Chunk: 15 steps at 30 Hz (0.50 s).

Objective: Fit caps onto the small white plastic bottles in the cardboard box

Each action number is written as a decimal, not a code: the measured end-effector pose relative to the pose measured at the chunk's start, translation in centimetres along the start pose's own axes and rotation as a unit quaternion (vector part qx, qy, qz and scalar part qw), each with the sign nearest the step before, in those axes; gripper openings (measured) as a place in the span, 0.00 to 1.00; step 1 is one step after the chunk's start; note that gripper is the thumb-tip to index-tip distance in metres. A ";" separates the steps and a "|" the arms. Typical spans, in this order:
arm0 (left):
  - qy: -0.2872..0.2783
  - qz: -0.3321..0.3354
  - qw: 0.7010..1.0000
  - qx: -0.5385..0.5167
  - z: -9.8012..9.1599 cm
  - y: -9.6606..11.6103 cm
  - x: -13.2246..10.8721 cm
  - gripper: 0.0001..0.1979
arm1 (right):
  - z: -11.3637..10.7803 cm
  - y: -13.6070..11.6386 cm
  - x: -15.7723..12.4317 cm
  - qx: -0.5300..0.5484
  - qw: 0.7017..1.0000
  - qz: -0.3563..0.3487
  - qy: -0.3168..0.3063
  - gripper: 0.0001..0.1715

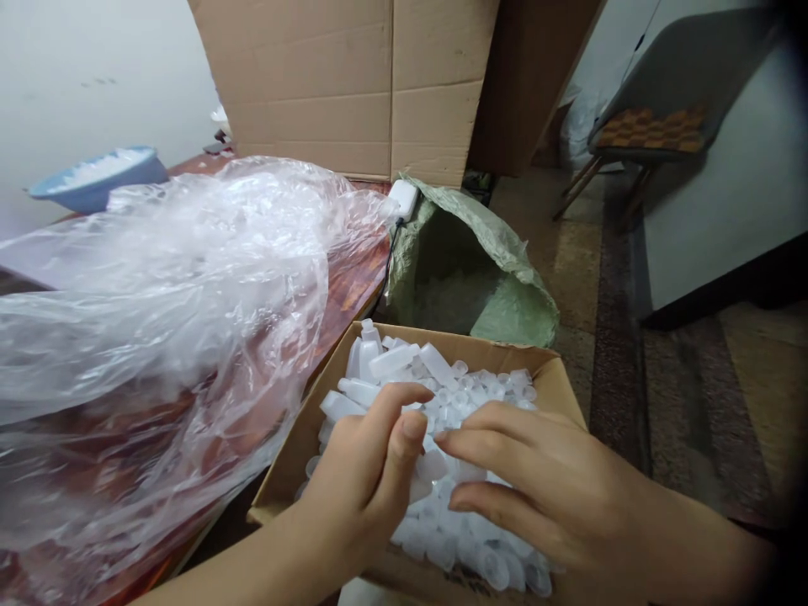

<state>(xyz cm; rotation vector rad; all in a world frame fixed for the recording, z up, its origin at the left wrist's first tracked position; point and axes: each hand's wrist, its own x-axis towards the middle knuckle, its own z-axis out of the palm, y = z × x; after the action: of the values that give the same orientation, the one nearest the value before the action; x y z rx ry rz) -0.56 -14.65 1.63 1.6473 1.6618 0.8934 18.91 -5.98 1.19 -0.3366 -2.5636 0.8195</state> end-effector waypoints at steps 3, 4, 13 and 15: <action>-0.007 0.051 0.998 0.026 -0.1 0.2 0.2 0.15 | -0.5 -0.3 0.4 -0.020 1.000 0.004 -0.024 0.10; -0.010 0.062 0.998 0.031 -0.1 0.2 0.2 0.14 | -0.6 -0.4 0.5 -0.030 0.999 0.005 -0.038 0.10; 0.035 0.017 0.998 0.057 -0.2 1.2 1.5 0.18 | -0.2 -1.0 0.4 -0.033 0.999 -0.003 0.003 0.11; 0.033 0.018 0.997 0.067 -0.2 1.2 1.7 0.19 | 0.1 -0.8 0.4 -0.046 0.999 0.001 0.014 0.11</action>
<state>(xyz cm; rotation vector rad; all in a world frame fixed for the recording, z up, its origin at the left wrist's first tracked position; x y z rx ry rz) -0.07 -12.98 2.77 1.7598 1.7763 0.8784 18.44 -6.52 1.72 -0.3762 -2.5798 0.6938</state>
